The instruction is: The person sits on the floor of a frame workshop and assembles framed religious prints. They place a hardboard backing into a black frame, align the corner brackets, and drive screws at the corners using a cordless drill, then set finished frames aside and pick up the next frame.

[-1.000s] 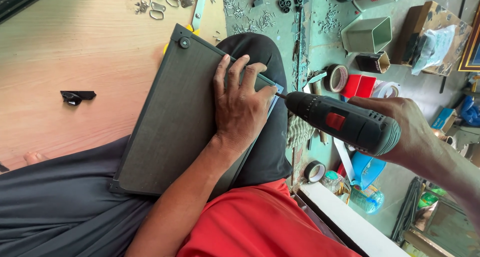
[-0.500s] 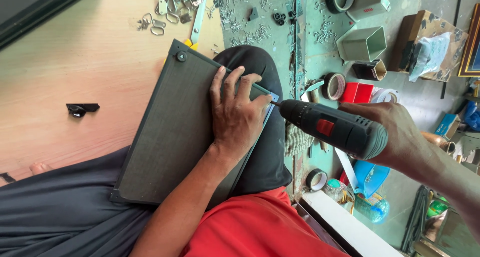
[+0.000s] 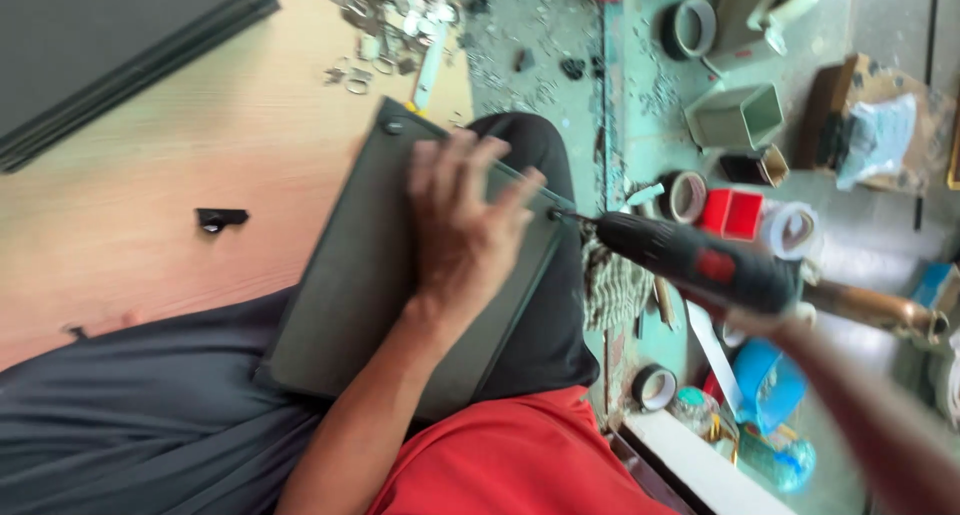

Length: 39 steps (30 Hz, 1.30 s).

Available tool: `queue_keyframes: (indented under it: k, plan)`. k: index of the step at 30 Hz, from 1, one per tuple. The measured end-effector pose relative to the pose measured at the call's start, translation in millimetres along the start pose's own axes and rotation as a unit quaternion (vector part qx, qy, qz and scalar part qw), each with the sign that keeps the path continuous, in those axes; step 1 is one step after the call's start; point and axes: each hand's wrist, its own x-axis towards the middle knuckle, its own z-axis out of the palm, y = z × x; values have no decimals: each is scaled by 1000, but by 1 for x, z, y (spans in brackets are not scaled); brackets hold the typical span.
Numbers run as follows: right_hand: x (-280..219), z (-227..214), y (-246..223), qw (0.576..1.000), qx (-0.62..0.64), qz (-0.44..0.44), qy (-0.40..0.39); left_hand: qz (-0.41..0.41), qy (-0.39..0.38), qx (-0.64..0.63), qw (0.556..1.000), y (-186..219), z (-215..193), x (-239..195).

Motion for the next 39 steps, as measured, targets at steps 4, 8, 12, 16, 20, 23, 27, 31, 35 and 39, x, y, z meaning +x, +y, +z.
queue_keyframes:
  k: [4,8,12,16,20,23,27,31,35,39]
  plan:
    - [-67,113,109,962,-201,75,172,-112,44,119,986,-38,-82,-8]
    - [-70,170,116,928,-183,141,292,-327,-166,-97,925,-75,-121,-32]
    - [-51,167,81,948,-192,211,143,-362,-112,-312,871,-82,-146,-39]
    - [-23,120,36,984,-169,37,29,-220,2,-146,965,-30,-244,33]
    - [3,102,16,974,-188,120,-26,38,119,174,977,-20,-296,79]
    - [22,105,-30,979,-166,89,78,112,132,331,928,-49,-281,97]
    - [40,122,-83,968,-53,86,230,155,144,442,872,-159,-225,82]
    - [45,147,-88,937,-112,-13,330,164,127,438,875,-199,-190,54]
    - [58,159,-96,929,-84,-51,357,127,74,448,882,-228,-171,37]
    - [73,151,-110,926,-93,-75,358,110,43,435,893,-234,-166,32]
